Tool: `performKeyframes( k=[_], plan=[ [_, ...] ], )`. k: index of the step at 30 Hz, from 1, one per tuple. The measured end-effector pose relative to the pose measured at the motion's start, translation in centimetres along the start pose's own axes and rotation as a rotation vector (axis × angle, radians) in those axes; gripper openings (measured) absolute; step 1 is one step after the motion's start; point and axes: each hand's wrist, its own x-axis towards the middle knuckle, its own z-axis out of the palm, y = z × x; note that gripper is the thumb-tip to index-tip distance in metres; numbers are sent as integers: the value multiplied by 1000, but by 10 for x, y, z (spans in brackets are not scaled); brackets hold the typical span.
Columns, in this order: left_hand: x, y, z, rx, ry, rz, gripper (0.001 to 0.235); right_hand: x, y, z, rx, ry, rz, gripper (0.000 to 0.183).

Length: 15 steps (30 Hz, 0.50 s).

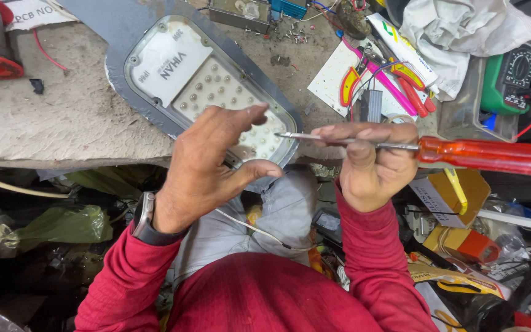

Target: The person uses a screwdriver to loosen screws around the perimeter of an LED street light fixture. They then apply a sealant from a tube along the edge of the fixture.

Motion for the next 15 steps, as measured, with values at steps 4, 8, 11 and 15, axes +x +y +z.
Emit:
performKeyframes(
  k=[4,8,11,15],
  plan=[
    [6,-2,-1,300,-60,52,59,20,2,-18,-165,-38,94,27],
    [9,-6,4,357,-94,77,50,35,6,-21,-271,-90,142,31],
    [0,-18,8,375,-99,100,47,29,6,-24,-296,-79,129,34],
    [2,-26,0,264,-59,151,36,37,11,-26,-301,-50,-49,32]
  ],
)
